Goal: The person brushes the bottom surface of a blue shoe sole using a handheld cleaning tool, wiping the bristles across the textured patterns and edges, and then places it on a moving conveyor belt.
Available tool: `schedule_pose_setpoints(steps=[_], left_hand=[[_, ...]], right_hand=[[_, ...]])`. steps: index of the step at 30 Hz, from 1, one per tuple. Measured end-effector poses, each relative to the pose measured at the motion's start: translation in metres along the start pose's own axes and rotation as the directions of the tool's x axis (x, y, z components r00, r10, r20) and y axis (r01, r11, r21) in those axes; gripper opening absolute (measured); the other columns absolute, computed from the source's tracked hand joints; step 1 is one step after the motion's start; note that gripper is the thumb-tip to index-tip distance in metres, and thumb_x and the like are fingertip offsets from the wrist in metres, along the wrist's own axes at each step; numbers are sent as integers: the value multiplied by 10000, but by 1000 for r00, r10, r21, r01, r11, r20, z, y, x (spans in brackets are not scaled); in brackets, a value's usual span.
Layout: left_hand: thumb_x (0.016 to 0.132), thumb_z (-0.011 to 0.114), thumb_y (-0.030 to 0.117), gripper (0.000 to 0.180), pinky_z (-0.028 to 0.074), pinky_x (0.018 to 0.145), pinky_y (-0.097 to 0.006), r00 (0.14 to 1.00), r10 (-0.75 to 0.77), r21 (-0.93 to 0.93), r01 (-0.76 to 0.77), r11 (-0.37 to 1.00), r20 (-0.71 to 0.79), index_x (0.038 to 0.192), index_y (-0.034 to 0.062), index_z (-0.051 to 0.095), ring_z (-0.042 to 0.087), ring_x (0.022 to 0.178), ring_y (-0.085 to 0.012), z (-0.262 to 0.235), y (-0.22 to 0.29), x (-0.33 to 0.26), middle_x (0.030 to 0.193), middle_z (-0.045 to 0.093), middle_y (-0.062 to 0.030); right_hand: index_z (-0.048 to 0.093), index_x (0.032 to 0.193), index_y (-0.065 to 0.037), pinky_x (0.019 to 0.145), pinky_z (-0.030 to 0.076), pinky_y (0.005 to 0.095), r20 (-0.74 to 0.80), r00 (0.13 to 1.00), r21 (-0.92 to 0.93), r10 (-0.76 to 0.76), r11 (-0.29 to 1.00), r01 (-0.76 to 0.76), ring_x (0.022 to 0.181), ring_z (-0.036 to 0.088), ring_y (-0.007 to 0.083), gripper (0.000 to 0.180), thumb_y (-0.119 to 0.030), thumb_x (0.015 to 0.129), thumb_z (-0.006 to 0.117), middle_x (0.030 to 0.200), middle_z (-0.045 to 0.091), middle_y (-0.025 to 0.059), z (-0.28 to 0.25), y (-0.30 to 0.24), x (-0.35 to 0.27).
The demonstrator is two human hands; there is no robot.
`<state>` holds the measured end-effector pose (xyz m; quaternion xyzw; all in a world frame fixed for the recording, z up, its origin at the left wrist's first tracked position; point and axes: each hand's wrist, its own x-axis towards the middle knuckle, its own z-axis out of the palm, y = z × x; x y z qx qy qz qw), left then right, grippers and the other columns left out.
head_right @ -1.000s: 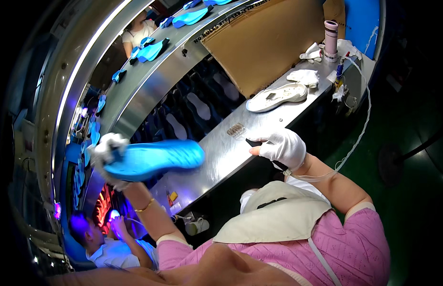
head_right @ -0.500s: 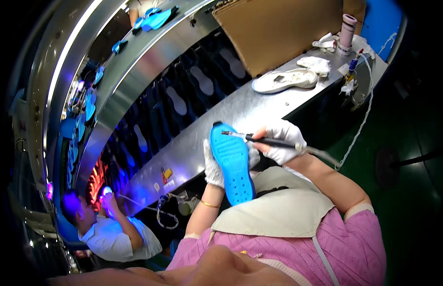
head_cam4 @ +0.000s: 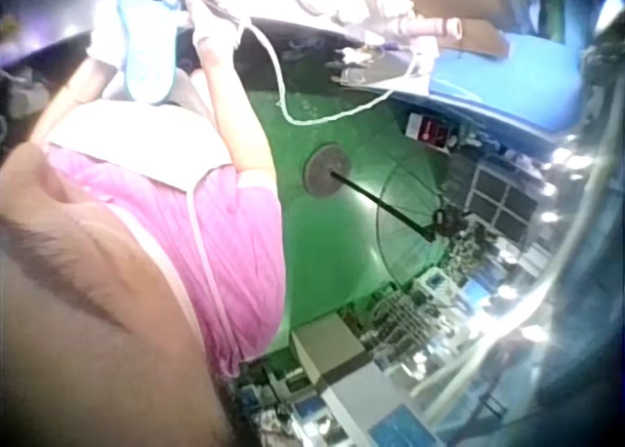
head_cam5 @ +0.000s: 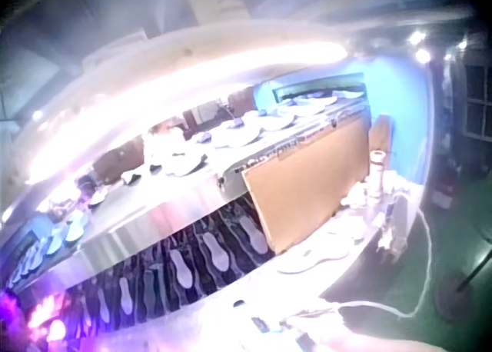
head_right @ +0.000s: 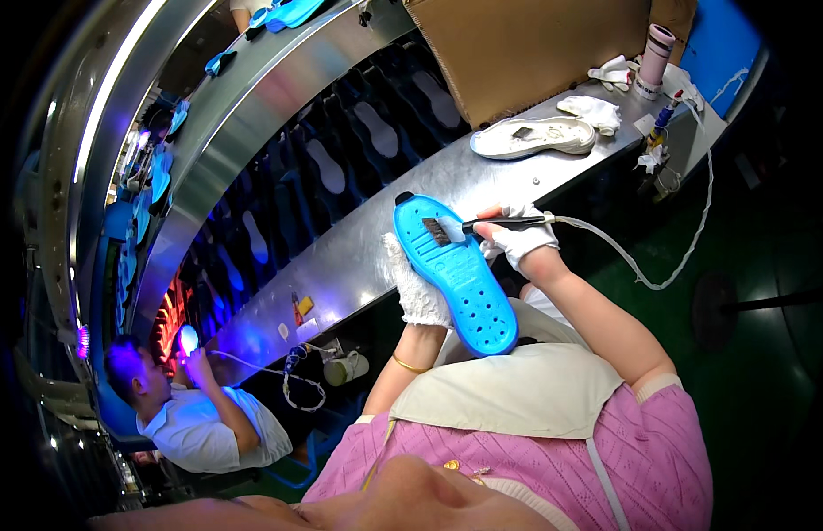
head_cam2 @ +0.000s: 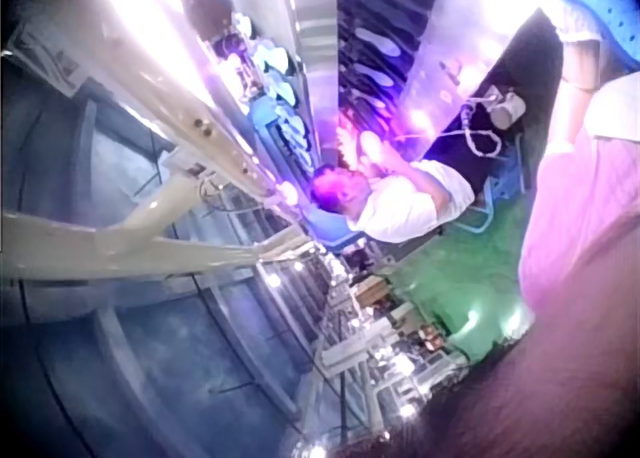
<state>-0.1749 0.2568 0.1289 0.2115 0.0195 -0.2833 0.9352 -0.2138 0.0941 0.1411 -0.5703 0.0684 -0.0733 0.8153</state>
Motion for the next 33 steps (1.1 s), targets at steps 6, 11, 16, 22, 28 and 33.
schedule_pose_setpoints(steps=[6, 11, 16, 22, 28, 33], left_hand=[[839, 301, 717, 768, 500, 877, -444, 998, -69, -33, 69, 997, -14, 1222, 82, 498, 588, 987, -300, -4, 7, 8, 1151, 567, -152], [780, 314, 776, 928, 425, 962, -515, 937, -277, -138, 309, 941, 214, 1323, 29, 408, 521, 1101, -410, 27, 13, -1, 1249, 495, -246], [751, 301, 806, 1029, 292, 1050, -559, 926, -290, -59, 312, 948, 241, 1352, -28, 339, 423, 1187, -484, 24, 12, -4, 1319, 395, -318], [773, 325, 784, 956, 428, 968, -499, 952, -182, -131, 219, 967, 247, 1321, 2, 381, 507, 1111, -416, 20, 16, 0, 1245, 478, -267], [813, 351, 736, 815, 490, 882, -449, 997, -70, 26, 69, 997, 41, 1267, 66, 450, 556, 1031, -320, 11, 15, 4, 1190, 537, -176], [847, 367, 681, 736, 498, 869, -417, 997, -77, -3, 77, 997, -18, 1219, 60, 502, 582, 980, -281, 12, 14, -1, 1122, 580, -149]], right_hand=[[607, 948, -28, 561, 421, 200, 112, 992, -66, 59, 996, -52, 626, 503, 67, 149, -48, 810, 658, 774, 570, 10, -5, -17, 14], [625, 930, -11, 580, 447, 208, 174, 982, -164, 71, 986, -43, 657, 546, 86, 159, -50, 786, 681, 791, 595, 28, -15, -43, 21], [615, 975, -17, 591, 447, 204, 115, 993, 78, -3, 997, -6, 644, 574, 90, 170, -112, 841, 657, 781, 616, 37, -38, -58, 25], [617, 976, -6, 620, 451, 203, 155, 988, 71, 11, 997, -22, 683, 569, 79, 172, -53, 816, 659, 815, 625, 42, -8, -51, 4], [638, 965, -23, 587, 441, 202, 187, 965, -43, 185, 983, -180, 637, 538, 78, 184, -83, 800, 693, 784, 621, 31, -4, -29, 7], [617, 974, -8, 586, 476, 224, 175, 955, -82, 240, 970, -229, 630, 566, 109, 196, -46, 793, 681, 793, 620, 61, -17, -24, 14]])
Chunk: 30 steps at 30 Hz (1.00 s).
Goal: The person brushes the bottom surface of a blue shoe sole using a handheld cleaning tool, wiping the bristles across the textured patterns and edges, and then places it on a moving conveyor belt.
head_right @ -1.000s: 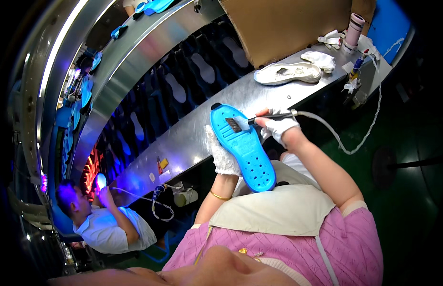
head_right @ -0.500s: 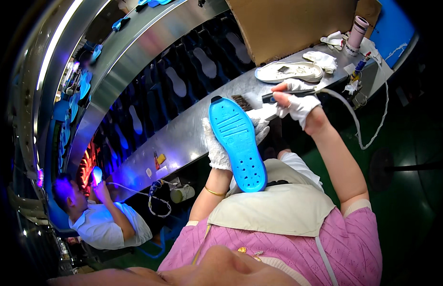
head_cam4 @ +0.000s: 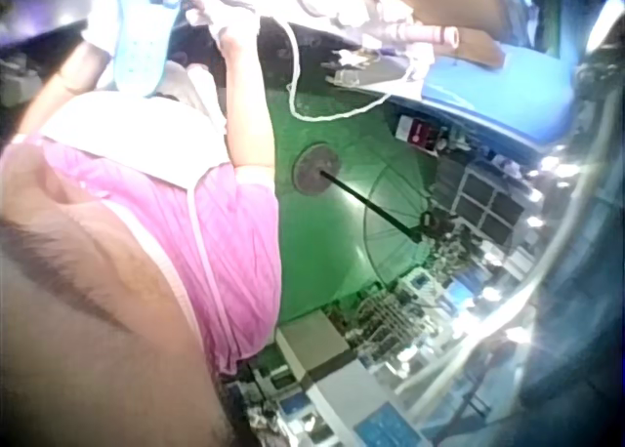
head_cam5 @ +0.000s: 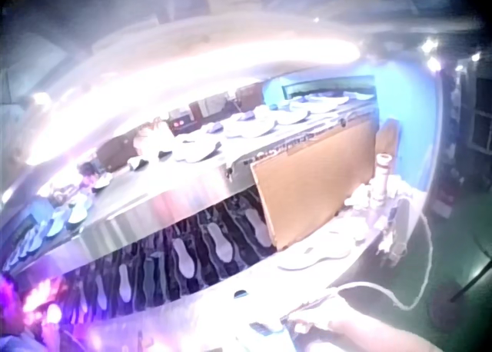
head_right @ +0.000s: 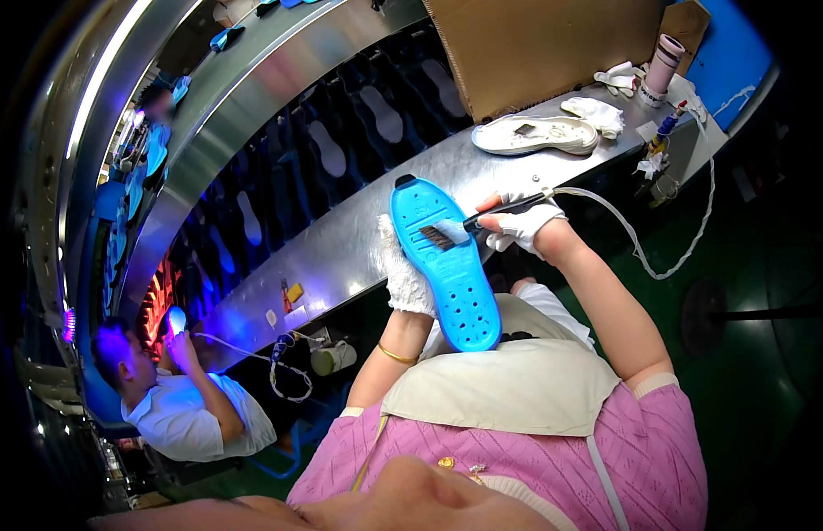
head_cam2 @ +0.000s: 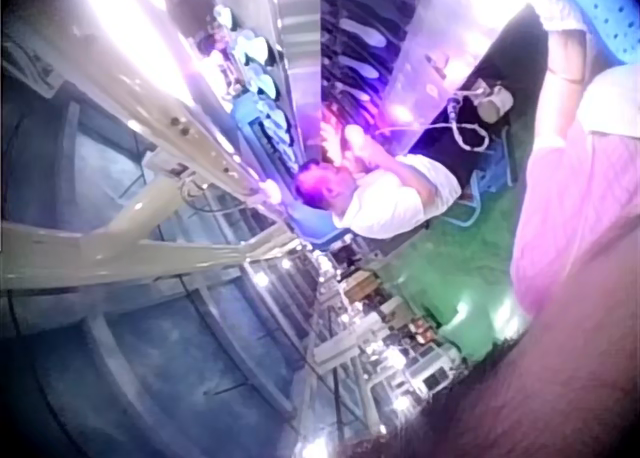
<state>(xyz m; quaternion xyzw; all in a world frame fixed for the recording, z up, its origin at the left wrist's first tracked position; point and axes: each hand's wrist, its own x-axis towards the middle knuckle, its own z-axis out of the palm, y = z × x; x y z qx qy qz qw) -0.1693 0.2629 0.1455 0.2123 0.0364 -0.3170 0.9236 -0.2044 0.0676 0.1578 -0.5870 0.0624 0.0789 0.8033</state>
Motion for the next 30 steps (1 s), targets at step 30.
schedule_pose_setpoints(steps=[30], left_hand=[[799, 381, 737, 843, 455, 922, -451, 994, 111, 23, -111, 994, -16, 1296, 57, 399, 529, 1056, -341, 13, 6, 3, 1154, 525, -195]], right_hand=[[647, 850, -38, 666, 507, 287, 318, 647, -630, -693, 356, 690, 753, 631, 197, 209, 41, 674, 727, 822, 642, 102, 55, -5, -23]])
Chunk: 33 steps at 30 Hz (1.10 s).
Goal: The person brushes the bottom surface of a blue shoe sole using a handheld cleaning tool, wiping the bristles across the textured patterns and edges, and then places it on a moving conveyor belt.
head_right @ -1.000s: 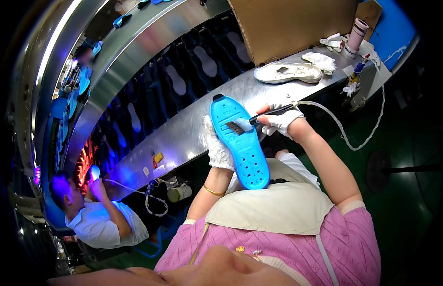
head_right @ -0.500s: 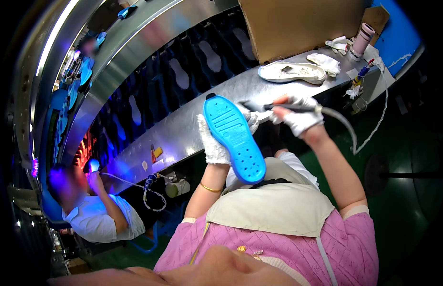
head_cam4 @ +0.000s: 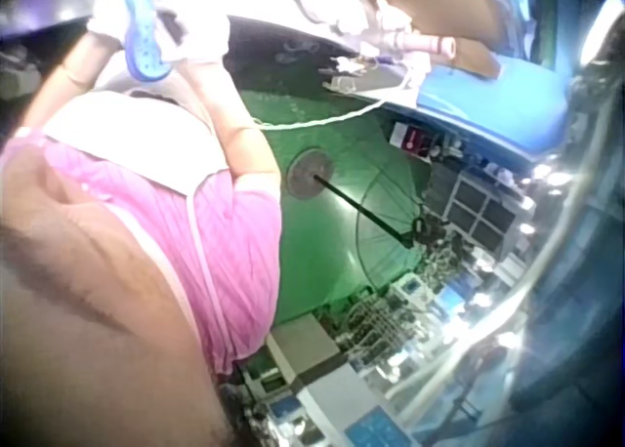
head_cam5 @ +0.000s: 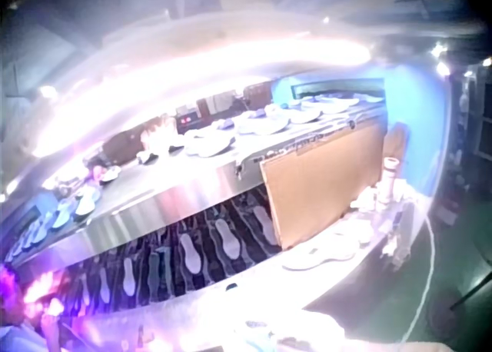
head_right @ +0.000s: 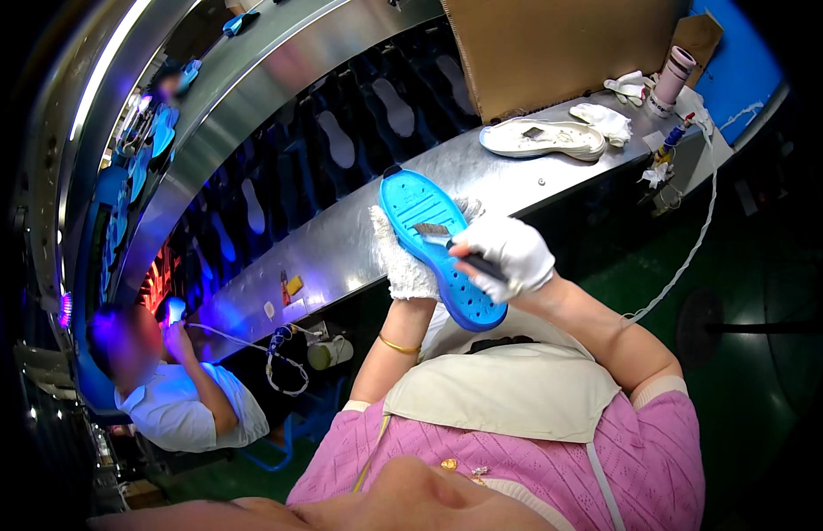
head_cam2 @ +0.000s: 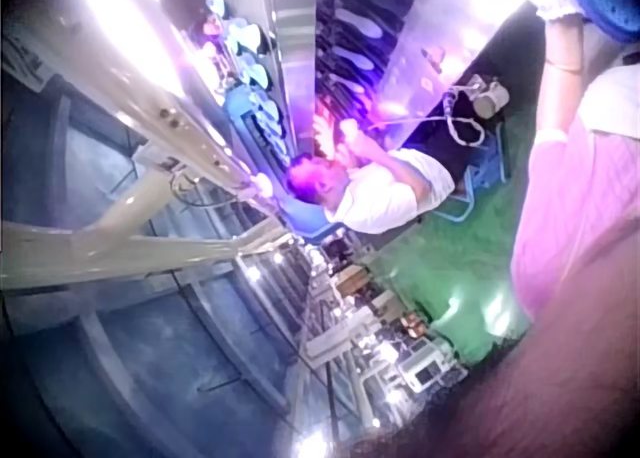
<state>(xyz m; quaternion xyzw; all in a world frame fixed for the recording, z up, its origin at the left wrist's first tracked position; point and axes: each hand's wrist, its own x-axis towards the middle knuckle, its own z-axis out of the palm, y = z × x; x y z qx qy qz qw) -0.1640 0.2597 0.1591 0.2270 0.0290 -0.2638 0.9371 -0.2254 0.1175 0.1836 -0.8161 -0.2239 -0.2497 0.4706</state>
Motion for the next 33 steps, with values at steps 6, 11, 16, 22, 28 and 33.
schedule_pose_setpoints(steps=[6, 11, 16, 22, 28, 33], left_hand=[[826, 365, 713, 757, 492, 853, -420, 999, 14, -32, -15, 999, -36, 1215, 71, 470, 563, 948, -285, -15, 4, 8, 1098, 562, -146], [813, 383, 717, 715, 520, 787, -430, 999, -18, -126, 21, 992, 27, 1149, 98, 503, 573, 884, -278, -16, 1, 11, 1029, 573, -128], [889, 310, 645, 648, 502, 850, -405, 907, 16, -229, 89, 969, 420, 1159, 89, 505, 567, 948, -249, -28, 0, 13, 1074, 581, -120], [819, 371, 715, 809, 467, 890, -471, 996, 45, -58, -50, 997, -77, 1278, 51, 412, 548, 976, -332, -10, -1, 8, 1128, 537, -195], [804, 417, 712, 799, 465, 906, -456, 1000, 9, -42, -9, 999, 5, 1259, 55, 426, 545, 1020, -322, -21, 0, 12, 1146, 529, -183], [770, 375, 774, 891, 479, 900, -461, 1000, 5, 66, -6, 998, 13, 1305, 62, 396, 551, 1038, -324, -30, 2, 12, 1200, 516, -195]], right_hand=[[618, 932, 6, 745, 502, 251, 133, 774, 421, 619, 671, -610, 798, 607, 109, 166, 15, 779, 681, 893, 649, 63, -6, 20, -2], [599, 995, 8, 802, 493, 255, 51, 648, 815, 760, 344, -467, 833, 619, 148, 200, 0, 803, 653, 934, 640, 103, -10, 26, -5], [593, 969, 2, 740, 519, 263, 34, 734, 647, 678, 545, -533, 757, 633, 145, 203, 56, 782, 650, 873, 641, 89, 1, 24, -11], [631, 917, -9, 741, 509, 240, 7, 824, 467, 567, 726, -504, 804, 614, 109, 178, 30, 757, 698, 897, 647, 71, 4, 14, -12], [601, 878, -25, 751, 502, 260, -66, 988, 213, 139, 969, -122, 801, 630, 144, 190, 75, 740, 684, 868, 638, 87, 7, 6, -8], [602, 921, -14, 741, 494, 228, -2, 849, 603, 528, 678, -420, 767, 611, 97, 144, 34, 795, 653, 854, 649, 58, -6, 13, -1]])
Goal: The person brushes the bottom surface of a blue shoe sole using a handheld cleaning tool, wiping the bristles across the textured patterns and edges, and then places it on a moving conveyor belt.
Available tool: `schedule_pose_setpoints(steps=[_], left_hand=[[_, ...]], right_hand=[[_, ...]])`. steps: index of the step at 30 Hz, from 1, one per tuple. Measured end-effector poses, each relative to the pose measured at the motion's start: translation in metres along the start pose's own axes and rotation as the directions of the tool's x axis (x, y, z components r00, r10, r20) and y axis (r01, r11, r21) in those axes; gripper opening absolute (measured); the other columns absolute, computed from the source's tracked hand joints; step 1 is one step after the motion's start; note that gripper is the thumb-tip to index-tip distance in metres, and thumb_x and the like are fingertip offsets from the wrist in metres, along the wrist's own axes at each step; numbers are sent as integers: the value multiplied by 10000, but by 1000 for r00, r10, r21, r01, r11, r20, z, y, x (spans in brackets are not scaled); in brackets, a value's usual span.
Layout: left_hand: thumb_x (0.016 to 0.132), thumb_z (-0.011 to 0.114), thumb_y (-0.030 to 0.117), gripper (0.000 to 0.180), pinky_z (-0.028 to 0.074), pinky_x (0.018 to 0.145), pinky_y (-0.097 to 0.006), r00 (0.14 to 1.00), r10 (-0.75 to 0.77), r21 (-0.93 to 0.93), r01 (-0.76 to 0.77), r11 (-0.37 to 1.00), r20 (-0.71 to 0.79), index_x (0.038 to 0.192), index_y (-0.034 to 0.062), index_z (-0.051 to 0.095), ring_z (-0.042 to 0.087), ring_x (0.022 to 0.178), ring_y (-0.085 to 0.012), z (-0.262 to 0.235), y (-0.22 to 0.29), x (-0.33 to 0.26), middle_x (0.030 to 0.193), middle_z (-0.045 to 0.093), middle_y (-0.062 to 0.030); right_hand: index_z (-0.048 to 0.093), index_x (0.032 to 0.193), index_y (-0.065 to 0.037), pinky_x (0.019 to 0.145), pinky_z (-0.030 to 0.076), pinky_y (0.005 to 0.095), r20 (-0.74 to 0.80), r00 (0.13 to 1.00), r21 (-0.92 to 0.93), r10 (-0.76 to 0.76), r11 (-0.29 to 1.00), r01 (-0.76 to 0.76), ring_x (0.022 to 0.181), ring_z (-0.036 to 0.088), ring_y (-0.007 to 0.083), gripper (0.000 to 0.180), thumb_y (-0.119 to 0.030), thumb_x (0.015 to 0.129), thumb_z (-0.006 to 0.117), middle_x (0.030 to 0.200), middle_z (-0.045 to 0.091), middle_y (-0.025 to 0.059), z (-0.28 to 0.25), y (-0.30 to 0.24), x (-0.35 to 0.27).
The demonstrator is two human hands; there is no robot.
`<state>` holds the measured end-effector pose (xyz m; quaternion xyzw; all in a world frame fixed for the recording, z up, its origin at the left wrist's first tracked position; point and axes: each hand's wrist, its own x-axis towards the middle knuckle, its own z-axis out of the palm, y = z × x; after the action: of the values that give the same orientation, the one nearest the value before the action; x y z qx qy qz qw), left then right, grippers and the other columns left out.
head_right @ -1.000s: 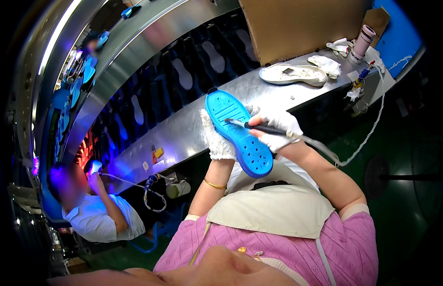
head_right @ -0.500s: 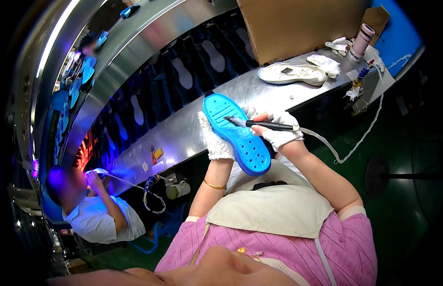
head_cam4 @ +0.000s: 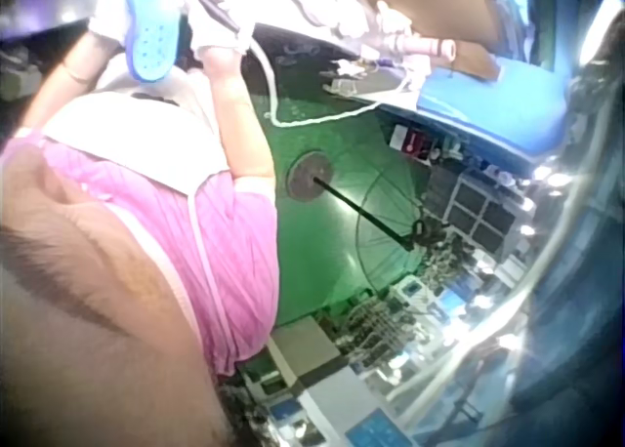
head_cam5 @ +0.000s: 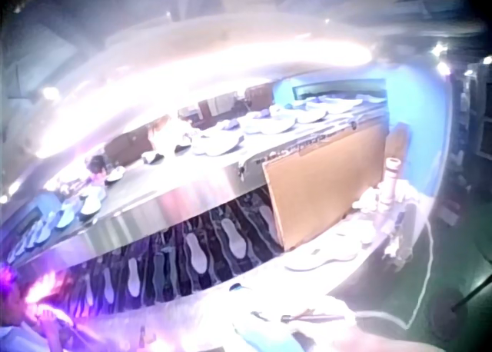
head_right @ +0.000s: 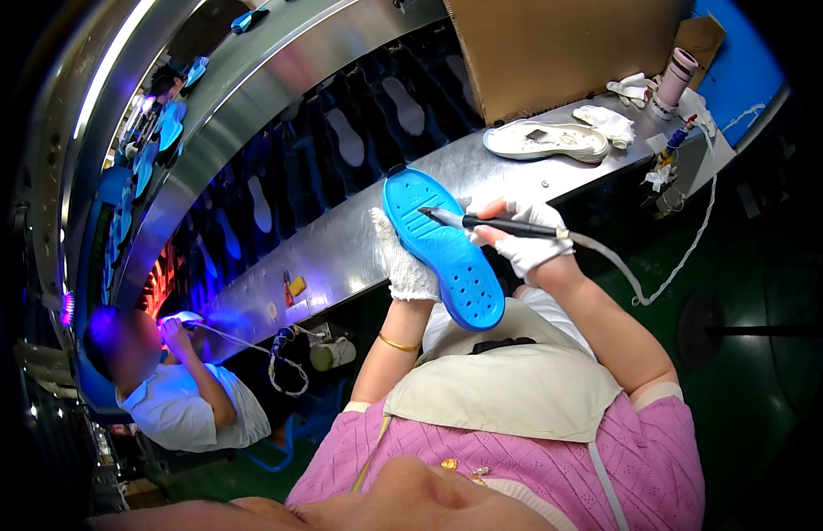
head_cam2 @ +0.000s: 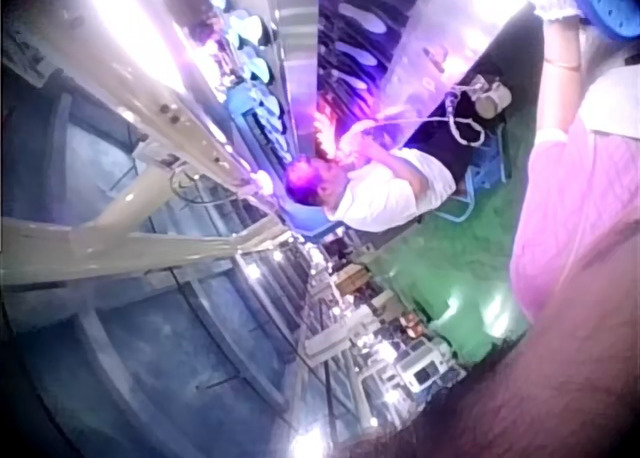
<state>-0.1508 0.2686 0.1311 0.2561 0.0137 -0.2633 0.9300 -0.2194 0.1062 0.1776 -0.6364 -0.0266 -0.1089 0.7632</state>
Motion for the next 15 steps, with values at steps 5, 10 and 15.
schedule_pose_setpoints(steps=[5, 10, 15], left_hand=[[779, 283, 792, 900, 495, 859, -488, 935, -163, -359, 277, 891, 316, 1305, 71, 401, 565, 1009, -345, 5, 0, -9, 1189, 527, -192], [834, 367, 701, 737, 479, 903, -414, 979, -71, -175, 104, 979, 189, 1230, 90, 481, 568, 1010, -276, 19, -16, -18, 1164, 554, -131], [869, 318, 674, 720, 407, 981, -380, 943, 33, -246, 53, 968, 332, 1299, 108, 433, 510, 1109, -241, 3, -36, -13, 1247, 510, -104]], right_hand=[[585, 911, -14, 679, 472, 217, 53, 996, 15, 67, 998, -68, 752, 593, 78, 131, 9, 801, 652, 821, 636, 40, -9, -15, 5], [550, 857, -21, 639, 490, 231, -28, 996, -209, -86, 975, 79, 683, 593, 96, 163, -56, 779, 688, 747, 606, 48, -2, -12, 17], [539, 897, -9, 665, 480, 230, -34, 977, -296, -208, 936, 189, 715, 574, 82, 156, -9, 788, 650, 776, 590, 51, 5, -6, 23]])
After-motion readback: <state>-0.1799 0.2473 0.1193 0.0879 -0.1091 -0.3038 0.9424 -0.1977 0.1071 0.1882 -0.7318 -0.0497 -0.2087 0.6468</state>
